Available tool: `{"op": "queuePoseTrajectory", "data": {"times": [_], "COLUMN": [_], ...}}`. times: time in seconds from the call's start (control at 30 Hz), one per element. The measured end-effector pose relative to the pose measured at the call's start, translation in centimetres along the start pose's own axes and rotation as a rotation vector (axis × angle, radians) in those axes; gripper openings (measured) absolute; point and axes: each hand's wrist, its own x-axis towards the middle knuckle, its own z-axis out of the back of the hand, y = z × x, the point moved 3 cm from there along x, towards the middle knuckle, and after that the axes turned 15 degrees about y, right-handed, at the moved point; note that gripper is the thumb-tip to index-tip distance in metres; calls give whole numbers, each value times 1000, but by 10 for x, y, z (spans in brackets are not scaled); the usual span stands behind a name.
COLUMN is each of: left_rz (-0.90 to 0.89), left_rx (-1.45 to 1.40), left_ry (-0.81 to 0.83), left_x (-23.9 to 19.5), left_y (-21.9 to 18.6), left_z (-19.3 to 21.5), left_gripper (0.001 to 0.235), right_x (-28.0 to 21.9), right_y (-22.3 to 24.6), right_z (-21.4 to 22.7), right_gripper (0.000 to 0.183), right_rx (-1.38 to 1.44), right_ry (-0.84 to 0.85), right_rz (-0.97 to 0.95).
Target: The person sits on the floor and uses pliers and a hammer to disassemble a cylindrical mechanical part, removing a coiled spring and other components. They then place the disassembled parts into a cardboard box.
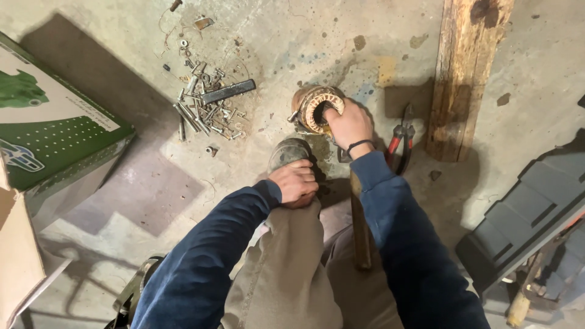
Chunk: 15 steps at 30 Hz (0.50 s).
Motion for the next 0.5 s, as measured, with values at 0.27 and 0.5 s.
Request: {"op": "queuePoseTrajectory", "data": {"times": [0.27,0.5], "left_rz": [2,-2], "left_rx": [4,11], "left_ry": [7,-2], "left_x": [1,-2], "left_y": [2,6], "left_z": [-1,-9], "left_gripper": [8,7], "right_x": [4,20], "right_y": [-14,-21], "right_z": [-13,-15], "right_gripper": [42,40], "right_rx": [63,156], "right_ry": [-61,-36], "right_rz": [-11,51]}}
